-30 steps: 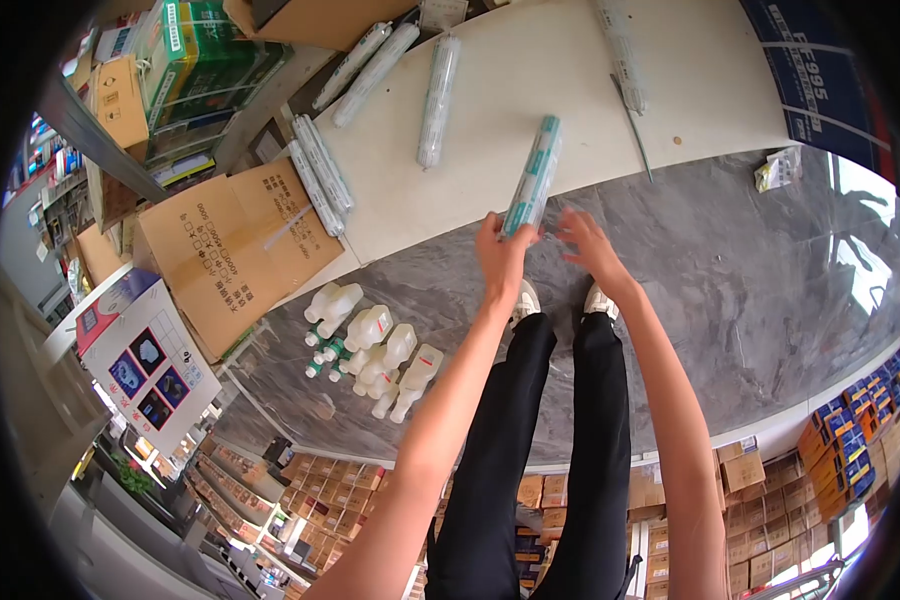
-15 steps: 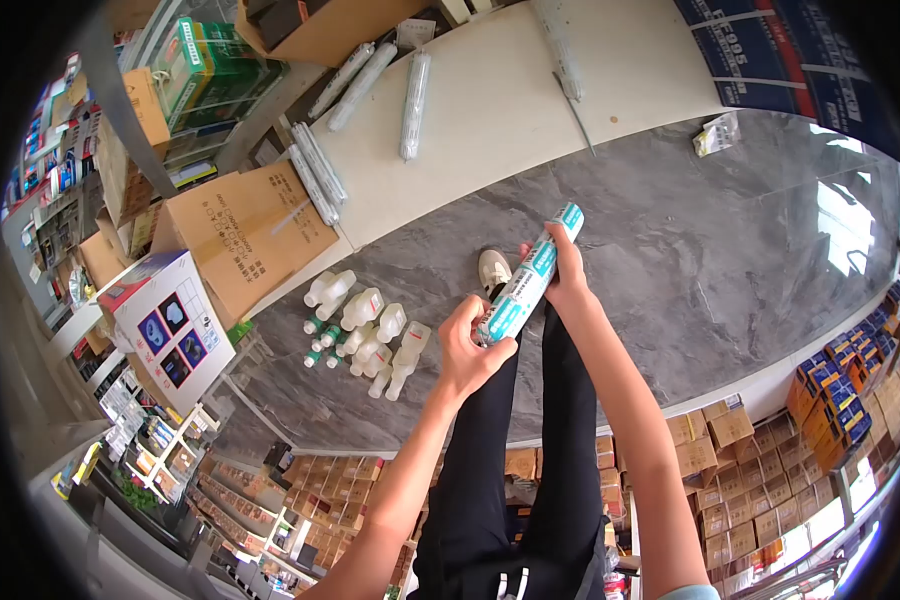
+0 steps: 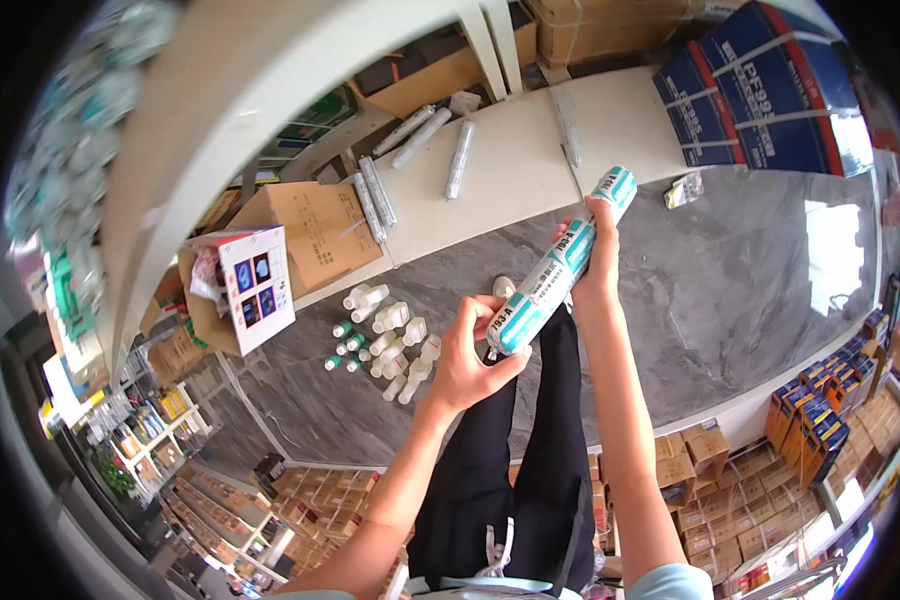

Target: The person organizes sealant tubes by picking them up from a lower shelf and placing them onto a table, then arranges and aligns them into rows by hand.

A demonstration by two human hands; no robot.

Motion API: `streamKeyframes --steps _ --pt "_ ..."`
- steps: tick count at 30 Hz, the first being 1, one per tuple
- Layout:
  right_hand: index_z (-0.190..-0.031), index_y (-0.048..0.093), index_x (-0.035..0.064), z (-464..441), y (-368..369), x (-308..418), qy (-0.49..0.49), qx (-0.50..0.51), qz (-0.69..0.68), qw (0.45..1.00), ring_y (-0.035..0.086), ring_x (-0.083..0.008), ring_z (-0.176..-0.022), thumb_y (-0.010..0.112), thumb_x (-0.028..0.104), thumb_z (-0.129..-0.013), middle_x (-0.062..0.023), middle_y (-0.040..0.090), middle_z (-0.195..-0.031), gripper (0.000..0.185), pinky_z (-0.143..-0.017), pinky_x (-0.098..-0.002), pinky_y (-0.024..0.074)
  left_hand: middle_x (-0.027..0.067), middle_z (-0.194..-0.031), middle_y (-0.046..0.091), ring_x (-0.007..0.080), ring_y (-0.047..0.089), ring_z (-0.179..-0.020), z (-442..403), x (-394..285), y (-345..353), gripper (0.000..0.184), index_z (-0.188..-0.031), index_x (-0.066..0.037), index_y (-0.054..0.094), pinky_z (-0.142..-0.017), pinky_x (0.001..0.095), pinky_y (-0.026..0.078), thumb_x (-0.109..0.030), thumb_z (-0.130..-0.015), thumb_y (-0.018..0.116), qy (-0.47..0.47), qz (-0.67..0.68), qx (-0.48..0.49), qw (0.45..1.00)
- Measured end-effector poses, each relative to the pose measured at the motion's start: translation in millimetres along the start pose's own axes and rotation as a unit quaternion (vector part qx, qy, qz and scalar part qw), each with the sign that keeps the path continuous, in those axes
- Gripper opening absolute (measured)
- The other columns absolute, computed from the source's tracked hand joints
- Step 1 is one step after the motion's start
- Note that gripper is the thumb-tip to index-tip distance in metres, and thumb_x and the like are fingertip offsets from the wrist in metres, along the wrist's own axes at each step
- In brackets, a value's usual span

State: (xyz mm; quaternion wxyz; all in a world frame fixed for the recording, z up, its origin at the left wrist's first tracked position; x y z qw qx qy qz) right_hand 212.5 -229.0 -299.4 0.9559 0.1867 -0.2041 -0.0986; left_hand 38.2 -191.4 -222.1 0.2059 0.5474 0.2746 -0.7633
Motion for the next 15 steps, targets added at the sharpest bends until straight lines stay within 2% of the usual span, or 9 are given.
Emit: streamKeyframes --steps 1,6,9,12,13,15 --pt "-0.099 0.049 0.0047 11.1 6.5 6.6 -0.021 0.002 0.004 1.0 0.057 -0.0176 -0.055 0.065 0.024 -0.081 -0.0091 0.055 -0.07 0.031 -0.052 -0.0292 0.0506 0.0111 -0.104 0.056 0.0145 0.06 -0.088 4.9 -10.8 -7.1 0.047 -0.109 -0.001 0.044 -0.079 0.0294 0.048 -0.014 -0.074 0.074 0.001 -0.011 0.031 0.999" --pt "-0.101 0.055 0.0044 62.0 25.1 18.2 -0.076 0.009 0.0 0.997 0.057 -0.0174 -0.055 0.064 0.025 -0.085 -0.0074 0.055 -0.07 0.028 -0.052 -0.0293 0.0497 0.0127 -0.11 0.058 0.0187 0.061 -0.097 23.3 -66.3 -30.6 0.047 -0.11 -0.001 0.047 -0.084 0.0321 0.049 -0.016 -0.075 0.075 0.036 -0.053 0.011 0.998" --pt "-0.099 0.055 0.0042 101.6 36.0 22.1 -0.139 0.026 0.04 0.989 0.057 -0.0171 -0.055 0.063 0.022 -0.086 -0.0064 0.055 -0.069 0.024 -0.052 -0.0296 0.0493 0.0108 -0.104 0.061 0.0251 0.063 -0.093 29.7 -106.1 -38.7 0.03 -0.103 -0.003 0.055 -0.079 0.0333 0.05 -0.011 -0.078 0.069 0.089 -0.114 -0.02 0.989" --pt "-0.099 0.055 0.004 139.4 49.9 26.9 -0.154 0.026 0.041 0.987 0.056 -0.0168 -0.055 0.063 0.02 -0.086 -0.0063 0.055 -0.068 0.023 -0.053 -0.0298 0.0491 0.0108 -0.103 0.061 0.0266 0.063 -0.093 40.0 -126.7 -51.0 0.03 -0.103 -0.003 0.057 -0.079 0.0336 0.05 -0.011 -0.077 0.07 0.1 -0.1 -0.028 0.99" --pt "-0.095 0.054 0.0051 149.6 54.0 28.0 -0.157 0.028 0.022 0.987 0.056 -0.0169 -0.055 0.064 0.02 -0.084 -0.0063 0.054 -0.067 0.021 -0.054 -0.0297 0.0485 0.0101 -0.103 0.063 0.0201 0.063 -0.09 44.5 -136.2 -55.7 0.028 -0.102 -0.002 0.061 -0.074 0.0296 0.051 -0.006 -0.076 0.071 0.114 -0.103 -0.041 0.987" --pt "-0.093 0.053 0.0058 169.4 64.3 32.6 -0.164 0.036 0.009 0.986 0.056 -0.0172 -0.056 0.065 0.02 -0.083 -0.0063 0.054 -0.067 0.021 -0.054 -0.03 0.0481 0.01 -0.103 0.063 0.0197 0.063 -0.089 52.3 -156.1 -64.0 0.026 -0.099 -0.002 0.061 -0.073 0.0291 0.051 -0.006 -0.076 0.072 0.142 -0.095 -0.061 0.983"
Point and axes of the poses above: each hand's wrist, its own z-axis away from the middle knuckle, its own y-axis out of the palm, x = y × z, the point moved 3 cm from there along -z, towards the middle knuckle
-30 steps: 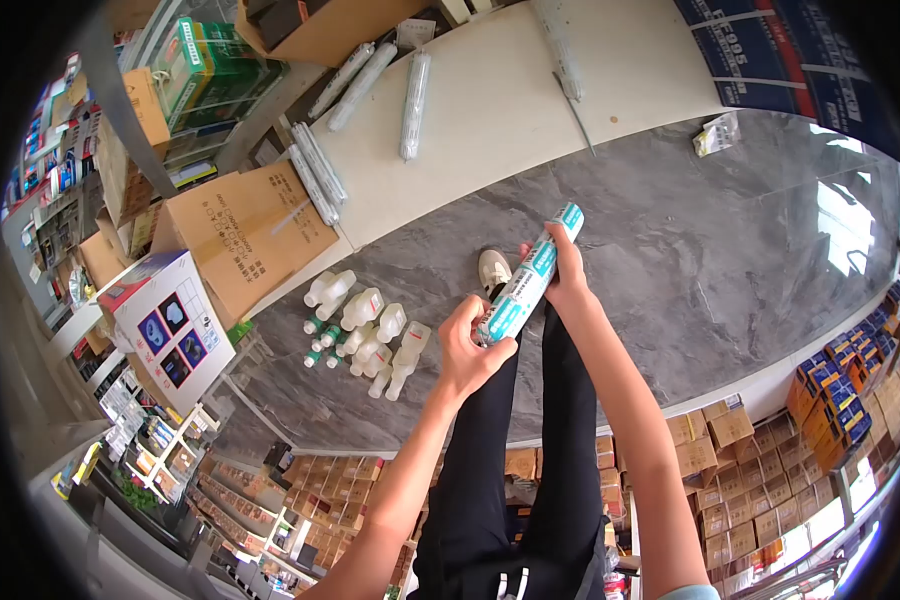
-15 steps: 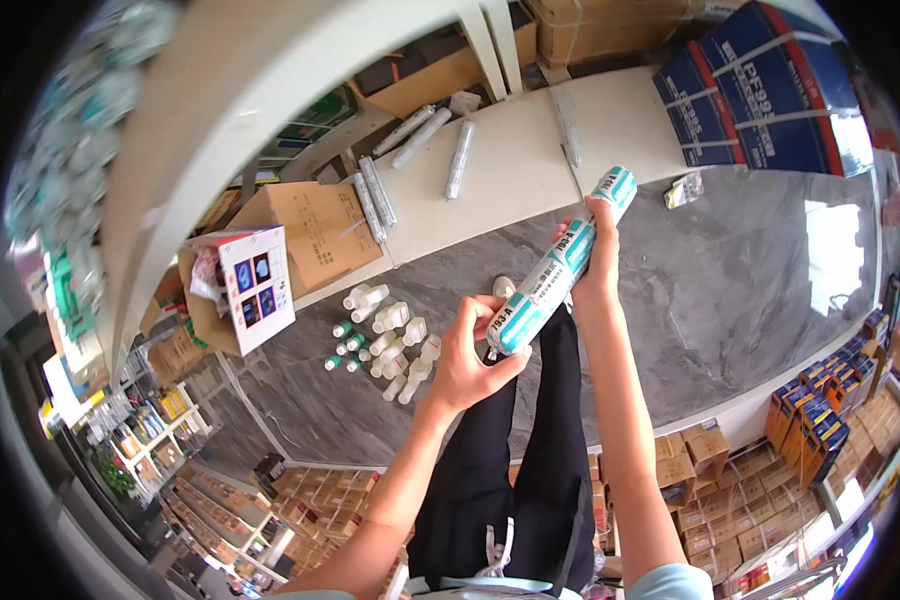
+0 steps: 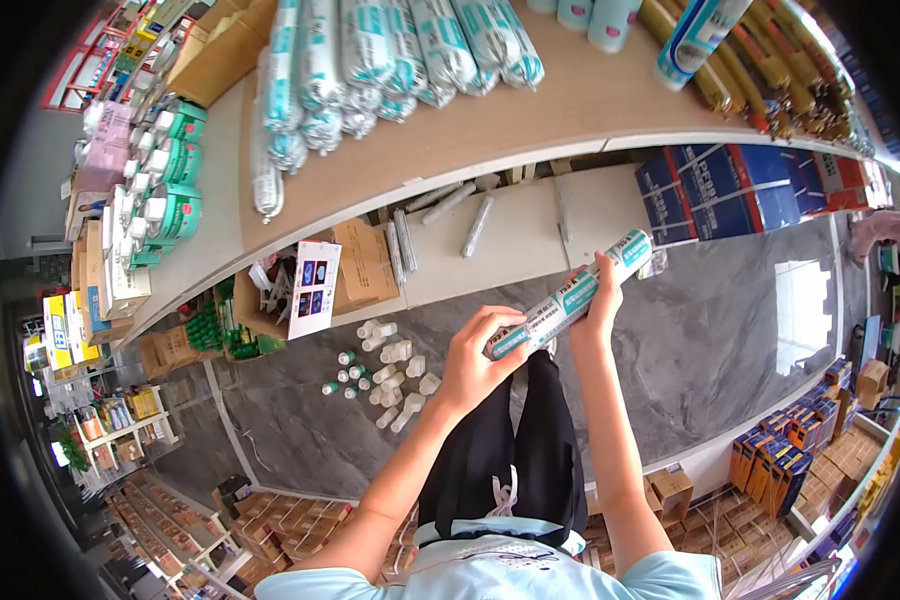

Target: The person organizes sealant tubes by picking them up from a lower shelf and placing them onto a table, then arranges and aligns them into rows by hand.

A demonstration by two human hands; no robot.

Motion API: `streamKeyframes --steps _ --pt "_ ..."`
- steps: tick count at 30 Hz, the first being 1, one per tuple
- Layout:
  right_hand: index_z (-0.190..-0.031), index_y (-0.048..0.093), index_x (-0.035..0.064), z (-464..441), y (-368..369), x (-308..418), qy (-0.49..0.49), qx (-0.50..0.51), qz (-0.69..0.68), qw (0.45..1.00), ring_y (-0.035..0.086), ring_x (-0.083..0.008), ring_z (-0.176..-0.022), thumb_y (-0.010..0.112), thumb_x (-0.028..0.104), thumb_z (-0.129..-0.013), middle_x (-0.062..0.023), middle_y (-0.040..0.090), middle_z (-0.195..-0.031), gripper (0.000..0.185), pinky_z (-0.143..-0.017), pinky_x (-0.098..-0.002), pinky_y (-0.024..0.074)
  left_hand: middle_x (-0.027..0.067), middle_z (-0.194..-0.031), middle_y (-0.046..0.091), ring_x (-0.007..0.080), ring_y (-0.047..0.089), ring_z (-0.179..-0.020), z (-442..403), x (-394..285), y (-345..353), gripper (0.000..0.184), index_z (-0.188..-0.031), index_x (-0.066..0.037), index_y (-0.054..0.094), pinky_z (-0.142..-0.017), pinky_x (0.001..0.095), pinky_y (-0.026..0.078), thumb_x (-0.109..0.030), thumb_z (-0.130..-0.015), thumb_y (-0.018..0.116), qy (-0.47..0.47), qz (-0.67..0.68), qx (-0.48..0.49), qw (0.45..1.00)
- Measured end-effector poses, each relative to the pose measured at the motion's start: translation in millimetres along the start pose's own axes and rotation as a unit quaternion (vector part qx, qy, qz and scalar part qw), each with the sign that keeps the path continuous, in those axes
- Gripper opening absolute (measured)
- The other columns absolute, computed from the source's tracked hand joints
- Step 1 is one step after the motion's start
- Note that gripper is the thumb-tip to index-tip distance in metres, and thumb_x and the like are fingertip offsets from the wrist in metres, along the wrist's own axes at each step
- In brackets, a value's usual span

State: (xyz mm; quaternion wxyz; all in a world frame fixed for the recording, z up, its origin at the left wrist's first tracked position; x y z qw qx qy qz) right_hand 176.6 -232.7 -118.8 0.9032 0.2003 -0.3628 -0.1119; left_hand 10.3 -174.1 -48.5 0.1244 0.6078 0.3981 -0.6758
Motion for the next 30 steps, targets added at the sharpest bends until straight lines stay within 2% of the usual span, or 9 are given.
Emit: streamKeyframes --steps 5,12,13,15,19,23,26,29,30 --pt "-0.09 0.05 0.0083 38.1 32.0 28.4 -0.031 0.013 -0.015 0.999 0.055 -0.0183 -0.056 0.067 0.019 -0.079 -0.0061 0.054 -0.067 0.022 -0.053 -0.0312 0.0465 0.009 -0.101 0.064 0.0171 0.063 -0.087 1.1 -37.6 -28.3 0.018 -0.093 -0.002 0.063 -0.069 0.0262 0.049 -0.005 -0.077 0.071 0.04 0.034 -0.039 0.998" --pt "-0.089 0.05 0.0095 82.8 75.7 42.0 -0.073 0.054 -0.05 0.995 0.054 -0.017 -0.054 0.068 0.02 -0.079 -0.004 0.052 -0.068 0.023 -0.051 -0.0304 0.0455 0.01 -0.099 0.063 0.0163 0.061 -0.088 3.2 -70.4 -67.5 0.014 -0.09 0.0 0.063 -0.073 0.0268 0.049 -0.005 -0.079 0.07 0.071 0.076 -0.063 0.993" --pt "-0.09 0.051 0.0097 88.7 78.5 40.8 -0.08 0.063 -0.044 0.994 0.055 -0.0167 -0.055 0.068 0.02 -0.079 -0.004 0.052 -0.068 0.023 -0.052 -0.0301 0.046 0.0091 -0.098 0.064 0.0146 0.061 -0.087 2.8 -74.6 -71.7 0.013 -0.089 -0.001 0.063 -0.068 0.026 0.049 -0.006 -0.079 0.071 0.089 0.07 -0.079 0.99" --pt "-0.091 0.051 0.0099 96.3 87.1 50.6 -0.104 0.083 -0.029 0.991 0.055 -0.0163 -0.055 0.069 0.019 -0.079 -0.004 0.053 -0.068 0.023 -0.052 -0.0294 0.0471 0.007 -0.096 0.064 0.0116 0.062 -0.084 2.9 -78.0 -79.6 0.014 -0.087 -0.002 0.064 -0.063 0.024 0.05 -0.009 -0.079 0.072 0.032 0.051 -0.071 0.996" --pt "-0.093 0.052 0.0096 111.5 105.1 60.9 -0.115 0.098 0.0 0.988 0.056 -0.0153 -0.056 0.069 0.019 -0.079 -0.003 0.054 -0.07 0.023 -0.054 -0.0287 0.0485 0.0049 -0.096 0.065 0.0089 0.062 -0.081 -6.5 -83.4 -88.4 0.017 -0.089 -0.003 0.064 -0.06 0.0222 0.05 -0.013 -0.08 0.073 0.011 0.08 -0.059 0.995" --pt "-0.093 0.052 0.0093 108.1 122.9 73.8 -0.123 0.125 0.007 0.984 0.056 -0.0148 -0.056 0.068 0.02 -0.079 -0.003 0.055 -0.07 0.024 -0.054 -0.029 0.0484 0.0051 -0.1 0.065 0.0082 0.062 -0.083 -22.1 -84.3 -90.8 0.025 -0.1 -0.001 0.064 -0.064 0.0226 0.051 -0.017 -0.082 0.072 -0.013 0.11 -0.034 0.993" --pt "-0.088 0.05 0.0095 111.5 140.7 89.5 -0.088 0.166 0.005 0.982 0.054 -0.0144 -0.055 0.067 0.019 -0.078 -0.003 0.052 -0.067 0.022 -0.052 -0.0271 0.047 0.0062 -0.102 0.064 0.0079 0.058 -0.09 -34.3 -85.8 -93.0 0.038 -0.114 0.0 0.061 -0.072 0.024 0.051 -0.024 -0.086 0.068 -0.01 0.183 0.084 0.979" --pt "-0.088 0.05 0.0092 101.3 158.8 104.4 -0.075 0.19 0.005 0.979 0.053 -0.0143 -0.055 0.066 0.021 -0.079 -0.0031 0.052 -0.067 0.022 -0.052 -0.0274 0.047 0.0083 -0.103 0.066 0.0117 0.061 -0.086 -43.8 -64.9 -91.7 0.044 -0.117 0.003 0.058 -0.068 0.0265 0.052 -0.029 -0.088 0.065 -0.002 0.171 0.126 0.977" --pt "-0.09 0.051 0.0101 98.6 166.2 111.4 -0.065 0.193 0.016 0.979 0.053 -0.0144 -0.055 0.065 0.022 -0.08 -0.0035 0.051 -0.067 0.022 -0.053 -0.0277 0.0472 0.0094 -0.099 0.066 0.0126 0.061 -0.083 -42.9 -69.2 -92.0 0.044 -0.117 0.003 0.058 -0.069 0.0275 0.052 -0.031 -0.089 0.063 -0.073 0.222 0.163 0.959"
Point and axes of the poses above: each hand's wrist, its own z-axis away from the middle knuckle, its own y-axis out of the palm, x = y × z, the point moved 3 cm from there along -z, towards the middle knuckle
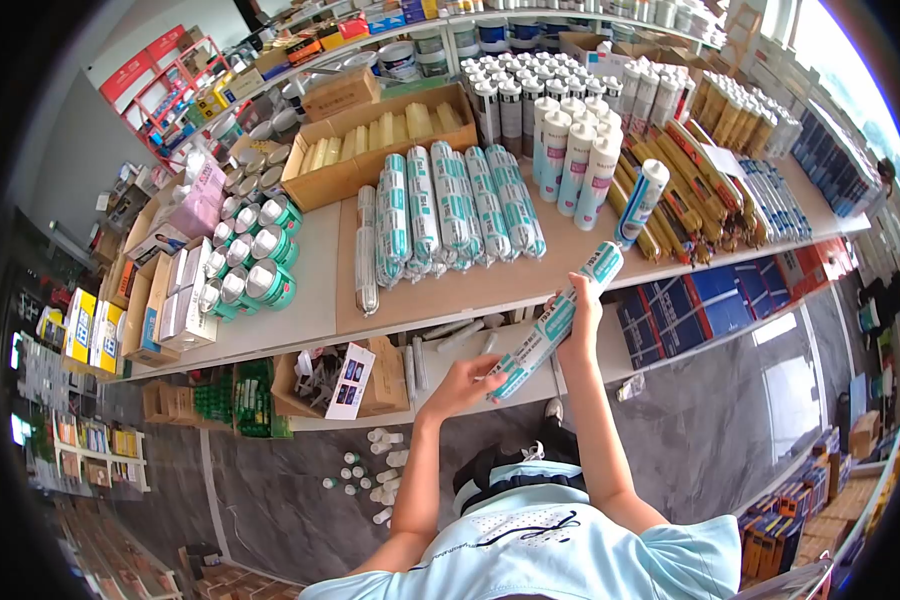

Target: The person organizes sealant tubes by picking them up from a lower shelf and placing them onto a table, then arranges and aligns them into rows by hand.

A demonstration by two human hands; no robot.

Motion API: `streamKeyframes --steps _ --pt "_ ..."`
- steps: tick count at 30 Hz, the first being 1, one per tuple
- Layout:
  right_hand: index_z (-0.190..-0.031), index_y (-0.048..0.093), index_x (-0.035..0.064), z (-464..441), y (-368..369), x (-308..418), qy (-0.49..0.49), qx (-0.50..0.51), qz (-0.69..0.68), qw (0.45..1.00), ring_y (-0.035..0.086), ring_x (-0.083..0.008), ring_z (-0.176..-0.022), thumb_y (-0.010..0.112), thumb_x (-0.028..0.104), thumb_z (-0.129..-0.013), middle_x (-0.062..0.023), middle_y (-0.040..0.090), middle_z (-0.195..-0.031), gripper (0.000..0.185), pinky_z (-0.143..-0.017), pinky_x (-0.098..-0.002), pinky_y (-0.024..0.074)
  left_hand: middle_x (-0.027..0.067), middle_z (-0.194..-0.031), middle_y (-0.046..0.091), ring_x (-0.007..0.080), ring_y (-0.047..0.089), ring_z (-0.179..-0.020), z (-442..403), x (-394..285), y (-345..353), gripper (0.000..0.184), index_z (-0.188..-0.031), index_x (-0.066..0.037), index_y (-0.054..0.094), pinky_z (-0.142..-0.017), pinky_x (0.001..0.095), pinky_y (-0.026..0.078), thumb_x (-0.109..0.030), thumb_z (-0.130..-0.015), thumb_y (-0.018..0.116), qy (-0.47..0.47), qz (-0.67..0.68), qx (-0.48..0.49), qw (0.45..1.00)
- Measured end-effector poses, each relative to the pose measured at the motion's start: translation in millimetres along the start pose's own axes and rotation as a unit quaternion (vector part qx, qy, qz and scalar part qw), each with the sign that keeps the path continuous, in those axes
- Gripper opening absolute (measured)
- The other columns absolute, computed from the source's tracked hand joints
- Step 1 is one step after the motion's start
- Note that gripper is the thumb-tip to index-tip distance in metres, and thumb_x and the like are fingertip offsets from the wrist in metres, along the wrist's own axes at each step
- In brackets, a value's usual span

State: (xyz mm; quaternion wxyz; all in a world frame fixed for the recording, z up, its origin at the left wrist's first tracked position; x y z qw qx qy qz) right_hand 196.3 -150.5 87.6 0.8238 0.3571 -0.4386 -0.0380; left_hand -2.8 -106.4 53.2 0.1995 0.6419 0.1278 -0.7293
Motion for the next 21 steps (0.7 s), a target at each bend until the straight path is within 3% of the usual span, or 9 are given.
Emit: streamKeyframes --steps 3,13,14,15,17,18,19,21 --pt "-0.089 0.05 0.0102 -22.2 15.9 16.0 0.009 0.022 -0.005 1.0 0.054 -0.0148 -0.055 0.065 0.022 -0.08 -0.004 0.051 -0.066 0.021 -0.052 -0.028 0.0473 0.0104 -0.096 0.067 0.0134 0.062 -0.079 -4.9 -0.5 3.0 0.042 -0.114 0.002 0.059 -0.068 0.0285 0.052 -0.031 -0.088 0.064 -0.003 0.063 0.043 0.997" --pt "-0.093 0.052 0.0061 -81.4 38.6 26.2 0.043 0.158 0.054 0.985 0.057 -0.0163 -0.056 0.066 0.021 -0.081 -0.0059 0.056 -0.072 0.023 -0.052 -0.0289 0.0475 0.0188 -0.098 0.064 0.0205 0.063 -0.079 -51.3 4.3 44.7 0.061 -0.115 0.009 0.055 -0.067 0.0325 0.053 -0.043 -0.084 0.058 0.071 0.189 -0.137 0.97" --pt "-0.094 0.052 0.0057 -83.6 41.2 25.0 0.039 0.169 0.078 0.982 0.058 -0.0167 -0.058 0.065 0.023 -0.082 -0.0068 0.058 -0.075 0.025 -0.054 -0.0294 0.0488 0.0187 -0.1 0.064 0.0203 0.064 -0.08 -55.0 4.9 44.6 0.052 -0.121 0.008 0.052 -0.068 0.0332 0.053 -0.029 -0.085 0.054 0.081 0.215 -0.147 0.962" --pt "-0.094 0.052 0.0057 -85.8 44.5 22.3 0.048 0.173 0.081 0.98 0.058 -0.0167 -0.058 0.065 0.023 -0.082 -0.0068 0.058 -0.075 0.025 -0.054 -0.0294 0.0488 0.0187 -0.1 0.064 0.0203 0.064 -0.08 -56.9 6.2 44.9 0.052 -0.121 0.008 0.052 -0.068 0.0332 0.053 -0.029 -0.085 0.054 0.08 0.217 -0.157 0.96" --pt "-0.102 0.054 0.0031 -94.2 57.3 17.2 0.083 0.231 0.084 0.966 0.062 -0.0184 -0.07 0.059 0.035 -0.087 -0.0104 0.063 -0.083 0.036 -0.067 -0.0322 0.0511 0.0192 -0.101 0.064 0.0203 0.063 -0.081 -63.6 6.4 42.8 0.052 -0.123 0.009 0.05 -0.068 0.0333 0.053 -0.024 -0.083 0.051 0.093 0.246 -0.19 0.946" --pt "-0.116 0.052 0.0011 -95.6 61.5 12.7 0.173 0.259 0.056 0.949 0.062 -0.0199 -0.088 0.05 0.046 -0.09 -0.0125 0.064 -0.096 0.052 -0.079 -0.0341 0.049 0.019 -0.101 0.064 0.0202 0.063 -0.082 -64.8 0.6 41.4 0.054 -0.127 0.008 0.047 -0.066 0.0321 0.052 -0.023 -0.083 0.049 0.1 0.236 -0.189 0.948" --pt "-0.125 0.047 0.0006 -90.6 68.7 14.4 0.14 0.28 0.058 0.948 0.058 -0.0209 -0.099 0.046 0.051 -0.09 -0.0128 0.062 -0.108 0.061 -0.084 -0.0341 0.0468 0.019 -0.101 0.064 0.0202 0.063 -0.082 -66.7 -6.2 39.6 0.054 -0.127 0.008 0.047 -0.066 0.0321 0.052 -0.023 -0.083 0.049 0.105 0.233 -0.19 0.948" --pt "-0.125 0.048 0.0023 -94.5 73.7 2.8 0.152 0.304 0.089 0.936 0.056 -0.0216 -0.104 0.041 0.047 -0.093 -0.011 0.059 -0.115 0.056 -0.089 -0.0342 0.044 0.0204 -0.1 0.063 0.0196 0.062 -0.076 -66.6 -22.8 36.4 0.062 -0.13 0.009 0.043 -0.061 0.0302 0.052 -0.028 -0.082 0.052 0.112 0.183 -0.206 0.955"
Point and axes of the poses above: each hand's wrist, its own z-axis away from the middle knuckle, its own y-axis out of the palm, x = y × z, the point moved 3 cm from there along -z, towards the middle knuckle
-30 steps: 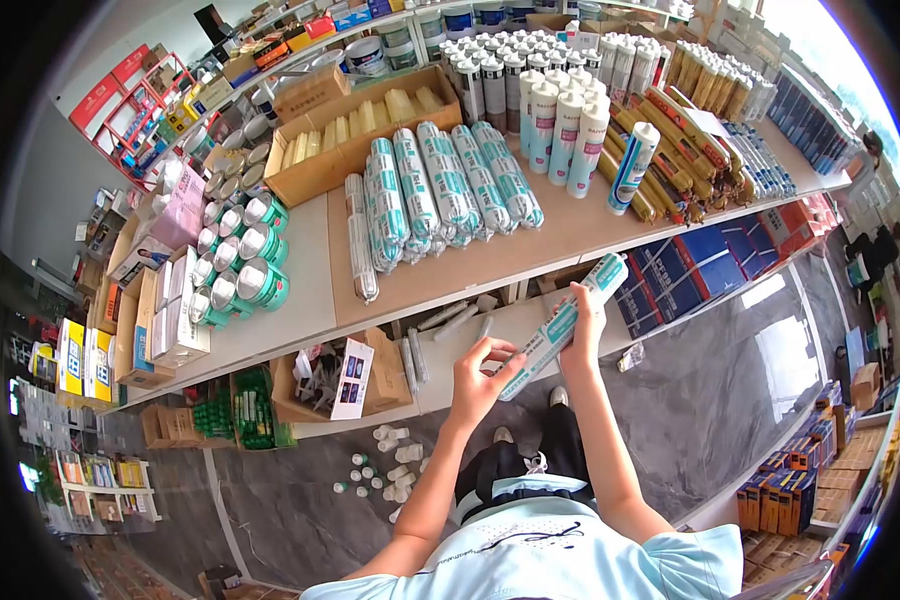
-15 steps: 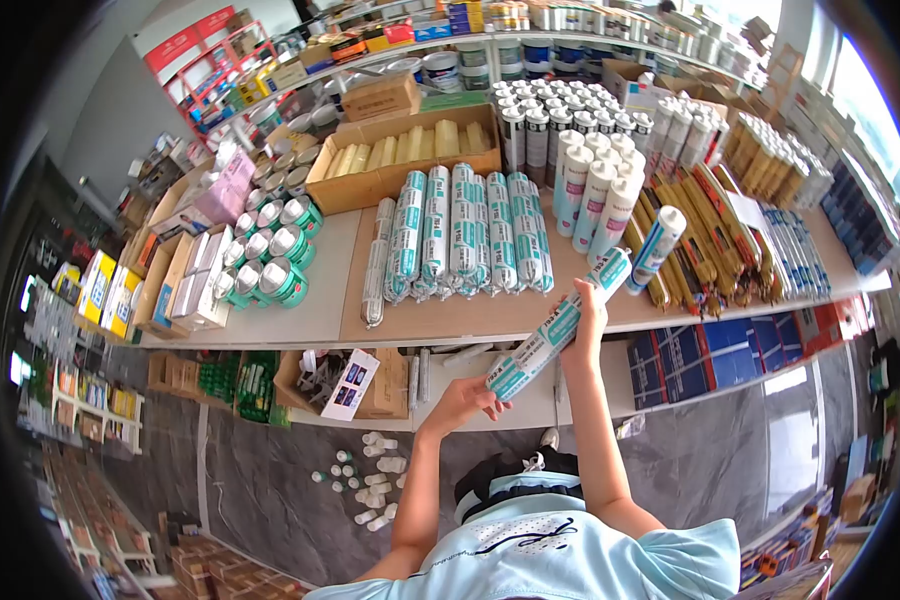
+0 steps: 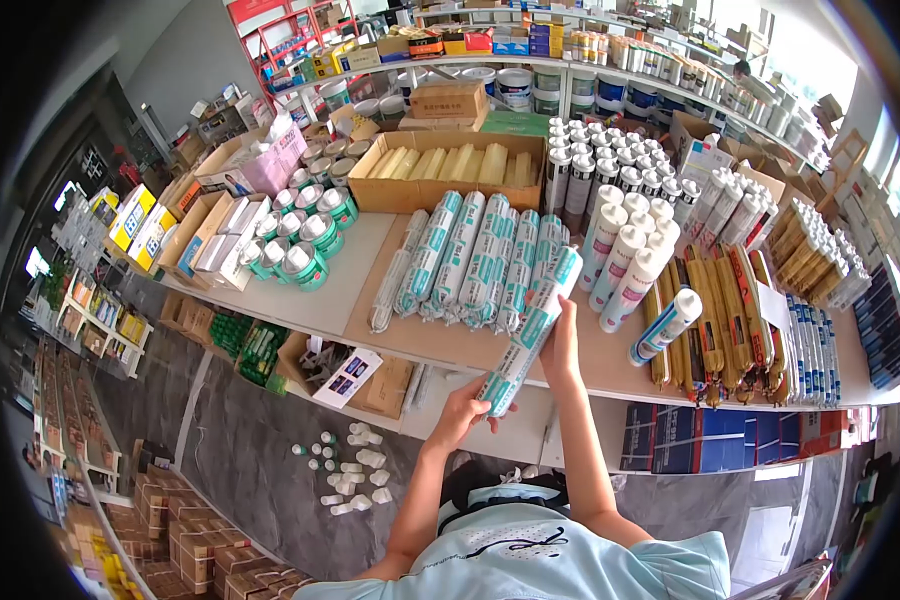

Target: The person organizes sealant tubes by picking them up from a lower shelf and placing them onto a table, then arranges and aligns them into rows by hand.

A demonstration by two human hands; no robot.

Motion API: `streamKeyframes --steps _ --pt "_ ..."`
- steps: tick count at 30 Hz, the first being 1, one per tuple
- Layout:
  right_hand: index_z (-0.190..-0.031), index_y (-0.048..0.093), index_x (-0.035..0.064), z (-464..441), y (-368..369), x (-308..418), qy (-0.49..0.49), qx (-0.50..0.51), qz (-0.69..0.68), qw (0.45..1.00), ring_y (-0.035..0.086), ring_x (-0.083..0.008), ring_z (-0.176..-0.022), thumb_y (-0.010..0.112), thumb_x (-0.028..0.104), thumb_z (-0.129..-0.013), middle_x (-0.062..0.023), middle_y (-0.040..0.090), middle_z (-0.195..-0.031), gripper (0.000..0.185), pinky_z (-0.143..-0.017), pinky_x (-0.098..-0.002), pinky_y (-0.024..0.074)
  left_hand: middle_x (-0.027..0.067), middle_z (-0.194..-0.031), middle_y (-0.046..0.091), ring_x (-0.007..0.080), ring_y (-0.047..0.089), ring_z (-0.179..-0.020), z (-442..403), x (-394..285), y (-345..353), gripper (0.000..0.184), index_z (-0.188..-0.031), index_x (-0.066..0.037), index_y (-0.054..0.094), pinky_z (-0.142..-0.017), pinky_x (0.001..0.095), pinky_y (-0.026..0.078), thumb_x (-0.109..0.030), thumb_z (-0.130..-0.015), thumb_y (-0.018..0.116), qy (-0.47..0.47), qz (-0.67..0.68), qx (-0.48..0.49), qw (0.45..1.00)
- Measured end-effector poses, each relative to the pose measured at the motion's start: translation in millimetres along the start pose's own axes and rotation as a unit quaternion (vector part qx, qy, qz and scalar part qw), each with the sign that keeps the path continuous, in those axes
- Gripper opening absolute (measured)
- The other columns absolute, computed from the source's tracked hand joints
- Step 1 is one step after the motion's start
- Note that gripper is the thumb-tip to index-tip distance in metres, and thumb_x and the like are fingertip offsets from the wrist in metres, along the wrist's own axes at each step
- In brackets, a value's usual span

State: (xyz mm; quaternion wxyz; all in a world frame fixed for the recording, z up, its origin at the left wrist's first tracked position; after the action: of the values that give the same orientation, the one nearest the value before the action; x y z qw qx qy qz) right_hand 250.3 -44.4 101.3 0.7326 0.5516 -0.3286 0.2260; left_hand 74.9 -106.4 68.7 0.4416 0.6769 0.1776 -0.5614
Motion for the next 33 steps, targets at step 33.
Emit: streamKeyframes --steps 33 --pt "-0.105 0.057 -0.0015 -34.8 -27.0 -34.8 -0.136 0.03 0.376 0.916 0.064 -0.0167 -0.086 0.07 0.018 -0.082 -0.0105 0.063 -0.101 0.033 -0.071 -0.0289 0.0526 0.0085 -0.073 0.065 0.0115 0.062 -0.067 -55.3 4.4 -40.8 0.034 -0.083 0.002 0.063 -0.058 0.0242 0.048 -0.029 -0.095 0.056 0.009 -0.065 -0.096 0.993"
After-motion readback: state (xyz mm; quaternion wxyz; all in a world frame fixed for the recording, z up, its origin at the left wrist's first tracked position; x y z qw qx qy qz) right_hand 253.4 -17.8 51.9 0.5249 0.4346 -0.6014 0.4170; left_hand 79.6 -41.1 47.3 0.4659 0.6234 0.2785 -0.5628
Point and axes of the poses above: each hand's wrist, its own z-axis away from the middle knuckle, its own y-axis out of the palm, x = y × z, the point moved 3 cm from there along -z, towards the middle knuckle
